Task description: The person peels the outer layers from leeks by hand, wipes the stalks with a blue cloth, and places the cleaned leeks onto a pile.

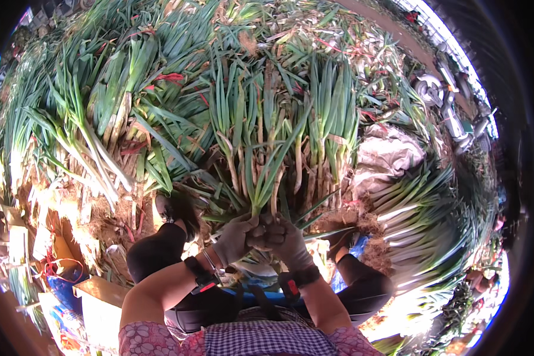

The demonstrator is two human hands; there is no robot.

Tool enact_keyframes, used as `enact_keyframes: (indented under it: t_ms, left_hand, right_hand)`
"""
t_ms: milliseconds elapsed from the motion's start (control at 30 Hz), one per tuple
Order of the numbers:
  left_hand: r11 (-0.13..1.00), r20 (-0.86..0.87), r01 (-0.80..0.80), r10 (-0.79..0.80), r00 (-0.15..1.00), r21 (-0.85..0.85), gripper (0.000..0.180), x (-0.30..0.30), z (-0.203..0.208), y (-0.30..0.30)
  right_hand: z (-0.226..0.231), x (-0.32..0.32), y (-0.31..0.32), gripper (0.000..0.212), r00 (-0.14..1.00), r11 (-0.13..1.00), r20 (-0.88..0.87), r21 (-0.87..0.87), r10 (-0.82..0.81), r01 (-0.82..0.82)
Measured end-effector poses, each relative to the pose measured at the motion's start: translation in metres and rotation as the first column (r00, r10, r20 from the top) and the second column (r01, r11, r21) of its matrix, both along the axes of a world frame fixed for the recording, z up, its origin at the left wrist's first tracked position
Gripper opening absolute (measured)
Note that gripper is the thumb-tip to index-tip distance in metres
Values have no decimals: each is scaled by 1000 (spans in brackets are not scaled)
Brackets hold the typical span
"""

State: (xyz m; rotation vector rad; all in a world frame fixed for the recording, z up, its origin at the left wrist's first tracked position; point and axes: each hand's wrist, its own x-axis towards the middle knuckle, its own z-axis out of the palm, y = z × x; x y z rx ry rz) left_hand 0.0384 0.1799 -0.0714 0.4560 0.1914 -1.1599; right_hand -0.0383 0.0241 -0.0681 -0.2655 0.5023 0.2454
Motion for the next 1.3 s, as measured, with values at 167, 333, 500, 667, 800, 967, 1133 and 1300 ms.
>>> enact_keyframes:
  t_ms: [167, 333, 500, 667, 800, 967, 1133, 1300]
  left_hand:
    - [970, -5, 131, -133, 991, 202, 28, -2, 26, -10]
    - [973, 28, 194, -199, 980, 126, 27, 6, 25, -12]
    - [969, 83, 240, -244, 966, 60, 26, 11, 34, -16]
    - [954, 314, 227, -280, 907, 194, 23, -8, 30, -16]
    - [956, 171, 77, -130, 977, 285, 19, -20, 24, -33]
    - [971, 0, 236, -236, 972, 40, 20, -17, 38, -21]
    - [856, 423, 96, -344, 838, 507, 26, -27, 11, -17]
    - [512, 528, 140, -837, -139, 848, 39, -29, 42, -12]
  right_hand:
    - [15, -1, -9, 25, 983, 968, -157, -220, 91, -125]
    - [1, -12, -20, 28, 967, 559, -3, -815, 256, -151]
    - [-4, -12, -30, 17, 983, 990, 120, -16, 141, -140]
    - [9, -3, 12, 31, 987, 501, -20, -860, 158, -98]
    - [-82, -14, 11, 42, 989, 1000, -145, -7, -11, 11]
    - [-103, -27, -53, 35, 821, 344, -417, -761, 390, -550]
    - [-61, -24, -31, 44, 930, 551, -6, -804, 366, -222]
    - [-36, 1, -17, 39, 978, 580, -30, -801, 206, -147]
